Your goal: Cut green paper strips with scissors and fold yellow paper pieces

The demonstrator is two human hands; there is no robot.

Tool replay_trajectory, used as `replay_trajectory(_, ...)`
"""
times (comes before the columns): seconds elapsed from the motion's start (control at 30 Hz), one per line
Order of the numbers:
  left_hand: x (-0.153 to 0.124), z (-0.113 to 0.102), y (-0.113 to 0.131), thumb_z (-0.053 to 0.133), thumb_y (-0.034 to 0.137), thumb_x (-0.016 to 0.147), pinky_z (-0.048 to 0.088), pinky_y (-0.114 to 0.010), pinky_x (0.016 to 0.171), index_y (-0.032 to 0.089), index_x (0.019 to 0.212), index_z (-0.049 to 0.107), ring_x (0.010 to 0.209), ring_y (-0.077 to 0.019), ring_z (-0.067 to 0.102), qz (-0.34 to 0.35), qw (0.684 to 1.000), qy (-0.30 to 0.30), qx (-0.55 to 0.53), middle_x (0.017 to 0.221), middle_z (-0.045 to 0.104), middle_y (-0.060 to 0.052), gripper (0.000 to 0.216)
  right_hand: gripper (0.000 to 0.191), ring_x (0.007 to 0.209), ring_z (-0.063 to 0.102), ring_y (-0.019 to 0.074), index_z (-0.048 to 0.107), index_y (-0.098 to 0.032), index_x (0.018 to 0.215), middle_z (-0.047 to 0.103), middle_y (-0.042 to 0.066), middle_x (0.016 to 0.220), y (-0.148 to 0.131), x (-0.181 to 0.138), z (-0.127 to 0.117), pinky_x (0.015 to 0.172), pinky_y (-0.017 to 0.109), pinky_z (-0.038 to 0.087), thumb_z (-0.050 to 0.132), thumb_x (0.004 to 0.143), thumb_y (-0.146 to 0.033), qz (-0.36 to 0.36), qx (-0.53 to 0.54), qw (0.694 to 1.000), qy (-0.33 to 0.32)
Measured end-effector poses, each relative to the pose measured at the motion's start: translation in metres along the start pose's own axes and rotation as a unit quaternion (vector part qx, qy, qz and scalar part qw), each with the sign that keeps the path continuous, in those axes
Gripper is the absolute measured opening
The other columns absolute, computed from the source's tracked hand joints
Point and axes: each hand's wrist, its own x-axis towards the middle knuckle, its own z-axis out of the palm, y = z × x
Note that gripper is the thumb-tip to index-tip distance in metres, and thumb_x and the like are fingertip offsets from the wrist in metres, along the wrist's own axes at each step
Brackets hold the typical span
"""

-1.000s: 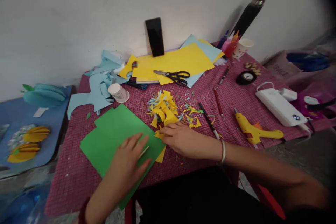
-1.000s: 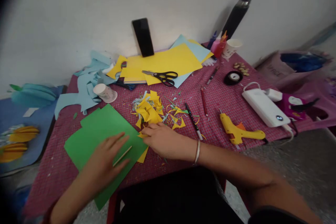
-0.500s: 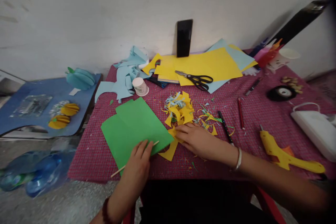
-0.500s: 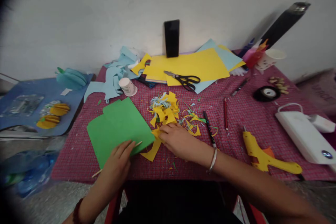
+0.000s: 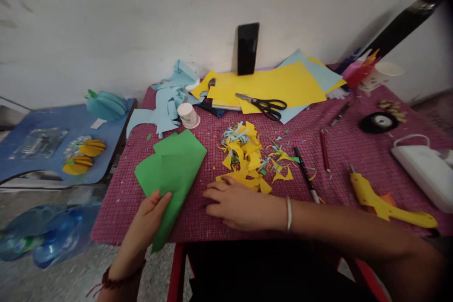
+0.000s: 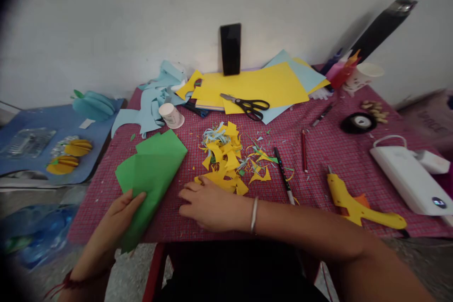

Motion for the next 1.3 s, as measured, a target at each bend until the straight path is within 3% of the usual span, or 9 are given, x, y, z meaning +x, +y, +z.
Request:
replay_trajectory(0.17,0.007,-0.007,-0.009,0.072,0.043,0.072,0.048,-0.024,0.053,0.024,0.091,0.060,0.056,-0.0143,0.060,-0.073,0.992,0.026,-0.104,0.069,0.067,0.006,0.029,0.009,0.093,0.052,0.0253,0.064,-0.020,0.092,0.058,0.008,0.100,0.004,0.017,0.004,0.075,0.040,0.043,0.059,0.085,-0.021,-0.024,-0.039,0.998,-0.040)
replay_trajectory(0.37,0.012,-0.007,-0.013,0.074,0.041,0.070,0.054,-0.028,0.061,0.021,0.096,0.062,0.063,-0.0167,0.066,-0.067,0.992,0.012,-0.108,0.078,0.072,0.002,0.035,0.008,0.093,0.054,0.0250,0.065,-0.018,0.088,0.061,0.009,0.095,0.042,-0.004,-0.010,0.076,0.037,0.041,0.058,0.085,-0.014,0.078,-0.102,0.991,-0.047)
replay_trajectory(0.5,0.014,-0.008,-0.013,0.072,0.029,0.071,0.055,-0.026,0.061,0.022,0.096,0.064,0.064,-0.0166,0.068,-0.090,0.983,0.024,-0.158,0.079,0.073,0.001,0.028,0.009,0.095,0.055,0.0266,0.066,-0.016,0.089,0.062,0.010,0.098,0.074,-0.032,-0.024,0.080,0.039,0.040,0.062,0.081,-0.014,0.156,-0.151,0.975,-0.047)
replay_trajectory(0.63,0.017,-0.012,-0.014,0.070,0.016,0.071,0.055,-0.022,0.058,0.020,0.092,0.064,0.060,-0.0140,0.067,-0.122,0.964,0.054,-0.231,0.075,0.073,0.002,0.022,0.007,0.096,0.056,0.0264,0.065,-0.015,0.087,0.063,0.011,0.096,0.077,-0.043,-0.037,0.082,0.039,0.041,0.064,0.080,-0.016,0.166,-0.153,0.973,-0.042)
replay_trajectory(0.83,0.016,-0.017,-0.019,0.071,0.011,0.067,0.056,-0.021,0.059,0.019,0.090,0.064,0.062,-0.0141,0.068,-0.139,0.938,0.075,-0.307,0.077,0.073,0.001,0.026,0.009,0.079,0.060,0.0173,0.060,-0.016,0.094,0.062,0.005,0.092,0.048,0.018,-0.027,0.068,0.030,0.045,0.052,0.092,-0.016,0.078,-0.063,0.995,0.019)
replay_trajectory(0.97,0.017,-0.020,-0.027,0.076,0.017,0.062,0.058,-0.027,0.065,0.019,0.090,0.063,0.069,-0.0191,0.071,-0.129,0.937,0.060,-0.320,0.077,0.074,0.000,0.031,0.014,0.076,0.061,0.0180,0.059,-0.014,0.102,0.060,0.008,0.100,0.056,0.072,-0.002,0.059,0.029,0.044,0.047,0.093,-0.016,0.091,-0.071,0.993,0.017)
replay_trajectory(1.07,0.018,-0.021,-0.031,0.075,0.021,0.064,0.059,-0.031,0.069,0.019,0.089,0.064,0.078,-0.0233,0.072,-0.124,0.937,0.053,-0.321,0.081,0.075,-0.003,0.028,0.015,0.074,0.062,0.0187,0.059,-0.013,0.099,0.061,0.009,0.097,0.068,0.091,0.008,0.059,0.029,0.044,0.047,0.092,-0.012,0.101,-0.081,0.992,0.002)
replay_trajectory(1.17,0.018,-0.021,-0.032,0.074,0.021,0.064,0.060,-0.034,0.071,0.021,0.090,0.065,0.086,-0.0263,0.072,-0.126,0.935,0.046,-0.327,0.084,0.075,-0.004,0.028,0.012,0.070,0.061,0.0166,0.059,-0.012,0.095,0.062,0.009,0.091,0.078,0.078,0.005,0.060,0.028,0.043,0.048,0.091,-0.010,0.096,-0.077,0.992,-0.014)
replay_trajectory(1.3,0.018,-0.022,-0.032,0.077,0.024,0.061,0.059,-0.033,0.072,0.020,0.092,0.065,0.087,-0.0259,0.072,-0.125,0.931,0.030,-0.341,0.084,0.075,-0.003,0.034,0.013,0.073,0.061,0.0172,0.061,-0.013,0.086,0.063,0.007,0.085,0.089,0.022,-0.016,0.063,0.028,0.042,0.051,0.088,-0.005,0.104,-0.102,0.988,-0.054)
